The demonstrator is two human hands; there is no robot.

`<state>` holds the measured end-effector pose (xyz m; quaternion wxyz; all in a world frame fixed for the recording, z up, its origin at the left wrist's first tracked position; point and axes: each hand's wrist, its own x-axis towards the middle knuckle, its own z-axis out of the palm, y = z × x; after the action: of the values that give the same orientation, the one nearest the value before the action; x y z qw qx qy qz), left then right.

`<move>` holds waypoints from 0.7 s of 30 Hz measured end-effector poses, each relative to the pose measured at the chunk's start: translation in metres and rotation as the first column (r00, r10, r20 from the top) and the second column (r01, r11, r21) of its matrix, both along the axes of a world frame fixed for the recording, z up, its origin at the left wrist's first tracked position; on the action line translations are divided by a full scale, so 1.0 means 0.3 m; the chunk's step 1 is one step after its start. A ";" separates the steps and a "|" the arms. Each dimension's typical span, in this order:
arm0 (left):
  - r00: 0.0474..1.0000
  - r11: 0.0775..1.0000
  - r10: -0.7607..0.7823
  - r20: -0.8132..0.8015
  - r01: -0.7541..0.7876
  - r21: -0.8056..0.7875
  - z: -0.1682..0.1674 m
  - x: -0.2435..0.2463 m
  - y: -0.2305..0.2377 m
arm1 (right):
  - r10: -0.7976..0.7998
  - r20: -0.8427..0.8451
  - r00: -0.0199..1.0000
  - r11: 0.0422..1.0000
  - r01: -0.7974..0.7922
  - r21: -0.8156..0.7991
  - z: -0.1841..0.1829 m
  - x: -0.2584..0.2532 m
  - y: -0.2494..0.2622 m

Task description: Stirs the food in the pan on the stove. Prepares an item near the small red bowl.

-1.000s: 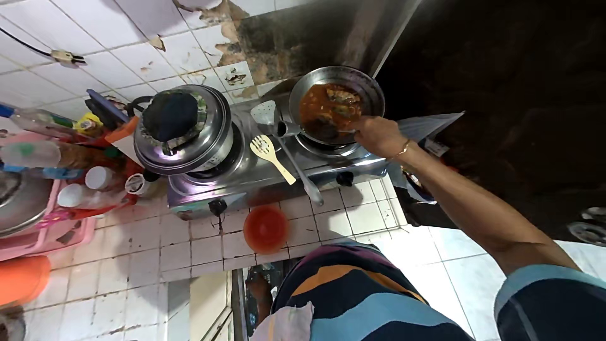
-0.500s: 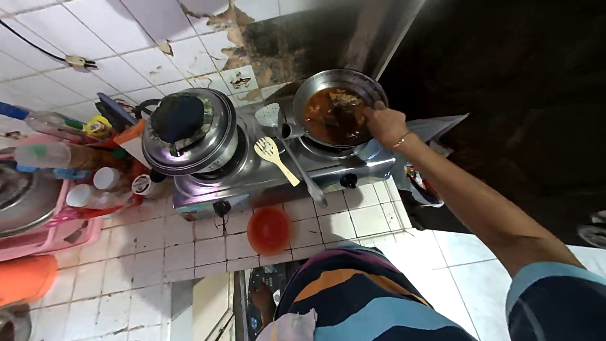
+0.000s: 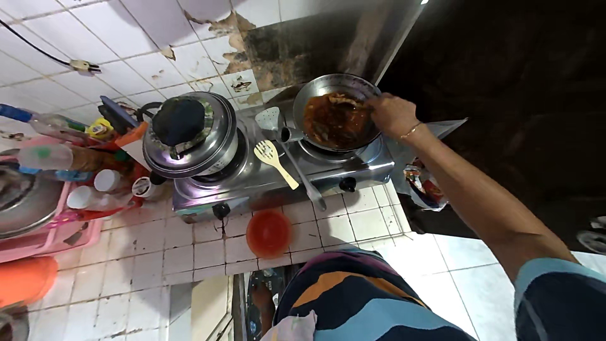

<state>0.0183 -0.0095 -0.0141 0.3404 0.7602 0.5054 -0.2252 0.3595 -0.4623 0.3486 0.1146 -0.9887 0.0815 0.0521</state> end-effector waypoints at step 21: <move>0.999 0.999 -0.019 0.031 0.020 -0.033 -0.012 0.005 0.005 | 0.002 -0.092 0.996 0.999 -0.005 -0.038 -0.070 0.154 0.065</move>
<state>0.0197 -0.0080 -0.0176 0.3587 0.7626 0.4888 -0.2253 0.4056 -0.4429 0.3277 0.0918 -0.9874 0.0858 0.0960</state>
